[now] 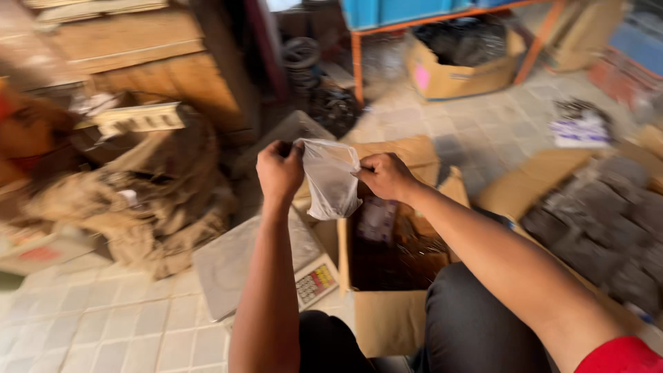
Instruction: The person scoops nails from a cardboard box into a small plastic bag, places the bag on a digital scale to check the weight, and adjusts the contents by adding or removing nails. The person repeats this process several times and then places the filled bag into another box.
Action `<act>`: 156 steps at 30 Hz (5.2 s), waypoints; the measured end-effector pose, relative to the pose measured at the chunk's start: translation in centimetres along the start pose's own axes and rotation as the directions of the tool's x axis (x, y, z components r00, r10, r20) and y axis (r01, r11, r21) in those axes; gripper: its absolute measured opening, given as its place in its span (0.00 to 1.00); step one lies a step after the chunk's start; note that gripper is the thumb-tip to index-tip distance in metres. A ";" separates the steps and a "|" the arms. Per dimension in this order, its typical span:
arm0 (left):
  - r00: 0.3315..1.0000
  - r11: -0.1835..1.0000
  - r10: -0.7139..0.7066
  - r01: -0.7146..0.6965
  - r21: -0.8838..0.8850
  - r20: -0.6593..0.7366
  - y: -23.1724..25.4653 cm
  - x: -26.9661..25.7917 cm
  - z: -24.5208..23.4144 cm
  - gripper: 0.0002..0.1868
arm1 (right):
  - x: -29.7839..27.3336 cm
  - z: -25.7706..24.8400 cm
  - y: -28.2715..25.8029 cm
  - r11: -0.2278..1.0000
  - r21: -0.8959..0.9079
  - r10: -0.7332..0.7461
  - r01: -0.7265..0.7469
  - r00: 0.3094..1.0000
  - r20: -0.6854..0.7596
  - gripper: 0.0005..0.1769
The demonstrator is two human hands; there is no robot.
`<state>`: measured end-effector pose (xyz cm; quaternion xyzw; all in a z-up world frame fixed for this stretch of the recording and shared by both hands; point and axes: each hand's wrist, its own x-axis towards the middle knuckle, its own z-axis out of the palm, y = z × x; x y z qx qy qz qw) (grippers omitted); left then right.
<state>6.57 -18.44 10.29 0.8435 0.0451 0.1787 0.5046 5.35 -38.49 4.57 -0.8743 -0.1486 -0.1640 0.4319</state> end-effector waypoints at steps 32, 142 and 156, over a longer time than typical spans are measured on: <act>0.651 0.873 -0.257 -0.161 0.461 0.714 -8.9 -10.8 18.4 0.21 | -12.7 -7.0 9.1 0.687 -0.199 0.712 -0.699 0.592 0.377 0.41; 0.772 0.839 0.527 -0.540 -0.070 0.354 -15.4 -15.7 16.6 0.05 | -20.4 -2.1 16.1 0.996 0.022 0.094 -0.092 0.976 -0.197 0.03; 0.691 0.850 -0.302 0.507 -0.142 0.657 -20.5 -16.6 22.2 0.07 | -22.4 1.0 21.6 0.276 0.822 0.746 -0.498 0.650 0.143 0.07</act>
